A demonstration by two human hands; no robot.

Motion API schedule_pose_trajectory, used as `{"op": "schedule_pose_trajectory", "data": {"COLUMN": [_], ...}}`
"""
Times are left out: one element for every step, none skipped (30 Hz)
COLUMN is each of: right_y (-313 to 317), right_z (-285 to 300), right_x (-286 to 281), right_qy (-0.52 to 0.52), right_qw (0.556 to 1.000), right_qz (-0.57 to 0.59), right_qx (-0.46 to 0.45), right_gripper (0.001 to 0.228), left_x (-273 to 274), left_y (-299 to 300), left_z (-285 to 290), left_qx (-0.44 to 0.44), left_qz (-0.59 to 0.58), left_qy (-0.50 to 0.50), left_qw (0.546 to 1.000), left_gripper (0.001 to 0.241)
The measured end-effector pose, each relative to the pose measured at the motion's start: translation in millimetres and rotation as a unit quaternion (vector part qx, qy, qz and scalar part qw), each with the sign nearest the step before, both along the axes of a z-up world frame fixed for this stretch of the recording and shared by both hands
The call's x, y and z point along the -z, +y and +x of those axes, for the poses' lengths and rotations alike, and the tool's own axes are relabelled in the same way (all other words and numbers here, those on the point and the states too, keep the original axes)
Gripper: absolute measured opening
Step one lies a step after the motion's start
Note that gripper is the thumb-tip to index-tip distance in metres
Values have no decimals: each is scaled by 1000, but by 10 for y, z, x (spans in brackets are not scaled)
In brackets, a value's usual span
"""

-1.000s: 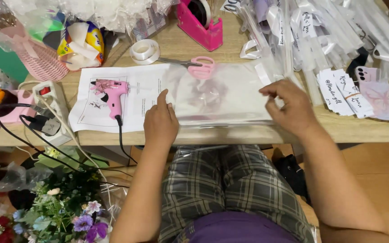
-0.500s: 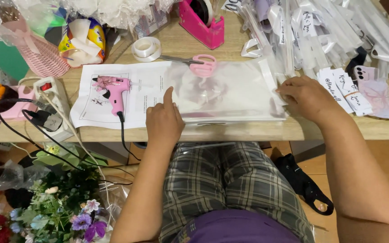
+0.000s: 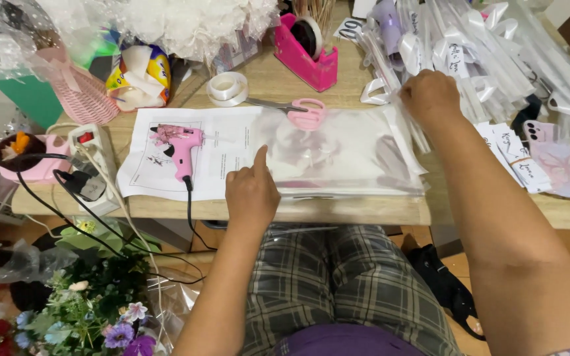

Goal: The person uses a pink hot glue gun to apply glue to a clear plastic bag on a table. They then fold a white ribbon into a bow shape and place it on the bag. Finally, they cut a piece of white tape with scissors and apply it to the bag.

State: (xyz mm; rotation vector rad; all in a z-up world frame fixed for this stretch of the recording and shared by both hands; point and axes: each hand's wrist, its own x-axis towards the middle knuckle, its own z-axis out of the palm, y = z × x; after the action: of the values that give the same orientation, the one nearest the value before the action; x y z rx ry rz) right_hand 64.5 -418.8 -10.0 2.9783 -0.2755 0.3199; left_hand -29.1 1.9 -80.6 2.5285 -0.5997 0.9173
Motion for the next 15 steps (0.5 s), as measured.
{"op": "schedule_pose_trajectory", "data": {"right_y": [3, 2, -17, 16, 23, 28, 25, 23, 24, 78, 142, 210, 395, 584, 773], "right_z": [-29, -54, -98, -148, -227, -305, -355, -406, -456, -576, -690, -804, -959, -1114, -1259], "right_x": [-57, -107, -153, -195, -238, -281, -287, -294, -305, -349, -390, -432, -575, -718, -870], "right_qy": [0, -53, -104, -102, -104, -105, -103, -114, -126, -125, -141, -157, -156, -62, 33], "right_qw": [1000, 994, 977, 977, 968, 956, 956, 950, 942, 942, 941, 936, 937, 944, 938], "right_qz": [3, 94, 183, 185, 227, 270, 269, 288, 308, 308, 309, 309, 308, 325, 336], "right_qx": [-2, 8, 21, 20, 33, 46, 51, 43, 36, 40, -12, -64, -63, 10, 82], "right_gripper": [31, 28, 27, 27, 26, 25, 25, 18, 15, 15, 19, 26, 26, 21, 23], "left_x": [-9, -10, 3, 0, 2, 6, -12, -31, -58, -41, -21, -1, -22, -43, -66], "left_y": [12, 21, 12, 34, 34, 31, 21, 11, 7, -4, -6, -5, 2, 12, 19], "left_z": [-3, -1, -13, -12, -18, -24, -32, -42, -44, -38, -37, -39, -52, -68, -87], "left_qx": [-2, -4, -6, -7, 2, 11, 15, 10, 7, 10, 4, -3, -2, -2, -4], "left_qz": [3, -1, -6, -5, -14, -24, -24, -21, -16, -16, -16, -16, -17, -12, -8], "left_qy": [0, -9, -15, -13, -27, -40, -37, -56, -75, -73, -77, -82, -80, -81, -82], "left_qw": [1000, 1000, 1000, 1000, 1000, 999, 999, 998, 997, 997, 997, 997, 997, 997, 997], "left_gripper": [55, 51, 47, 47, 46, 45, 45, 43, 41, 41, 44, 47, 47, 46, 45]}}
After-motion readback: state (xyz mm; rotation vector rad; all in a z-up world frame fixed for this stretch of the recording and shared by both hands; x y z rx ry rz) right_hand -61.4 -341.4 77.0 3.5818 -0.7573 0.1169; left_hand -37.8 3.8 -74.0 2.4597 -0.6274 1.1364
